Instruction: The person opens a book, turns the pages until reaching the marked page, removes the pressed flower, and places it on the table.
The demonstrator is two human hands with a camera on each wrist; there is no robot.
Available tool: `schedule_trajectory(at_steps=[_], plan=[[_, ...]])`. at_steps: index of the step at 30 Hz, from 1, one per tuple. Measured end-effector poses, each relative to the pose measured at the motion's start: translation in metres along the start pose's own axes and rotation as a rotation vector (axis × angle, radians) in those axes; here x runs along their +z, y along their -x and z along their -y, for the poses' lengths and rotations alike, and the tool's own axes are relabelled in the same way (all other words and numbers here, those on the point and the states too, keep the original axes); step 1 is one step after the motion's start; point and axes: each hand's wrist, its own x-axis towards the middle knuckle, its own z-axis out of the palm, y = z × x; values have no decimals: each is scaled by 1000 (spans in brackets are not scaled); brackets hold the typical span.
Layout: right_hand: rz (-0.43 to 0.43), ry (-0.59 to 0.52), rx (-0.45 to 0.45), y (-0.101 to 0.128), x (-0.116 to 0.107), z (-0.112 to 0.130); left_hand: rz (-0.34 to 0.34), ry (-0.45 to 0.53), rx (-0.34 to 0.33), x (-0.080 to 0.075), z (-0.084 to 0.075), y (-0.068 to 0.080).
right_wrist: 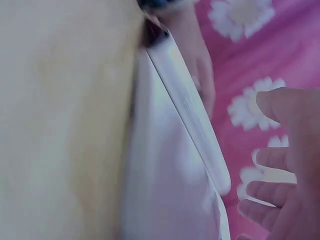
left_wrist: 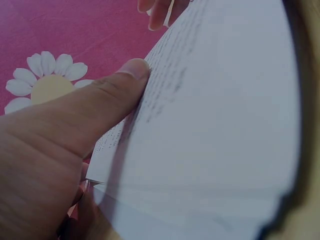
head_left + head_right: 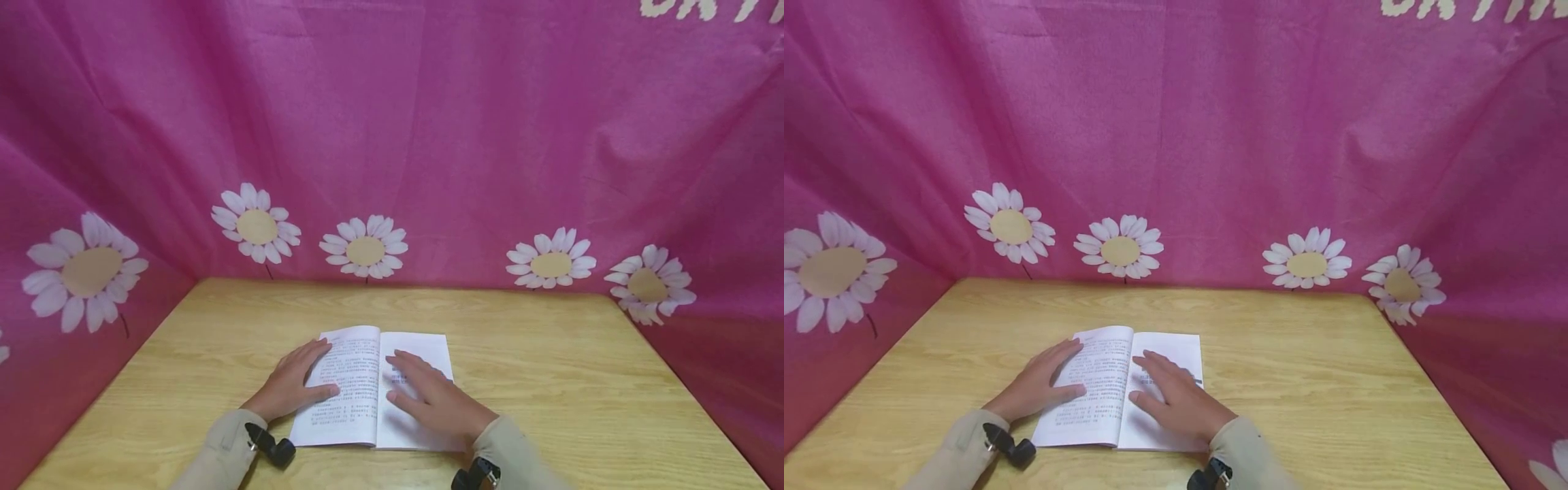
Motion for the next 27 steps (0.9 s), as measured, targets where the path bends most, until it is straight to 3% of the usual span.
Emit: schedule_trajectory(at_steps=[7,13,21,27], plan=[[-124,-93,136,-2,-22,-42,7,-11,-4,3,1,0],[-172,-140,232,-1,-26,-73,15,-6,-19,3,-1,1],[-225,-142,196,-4,-22,-86,20,4,-22,1,-2,1],[-203,-103,155,-7,-20,-87,25,-5,-47,0,-2,0]])
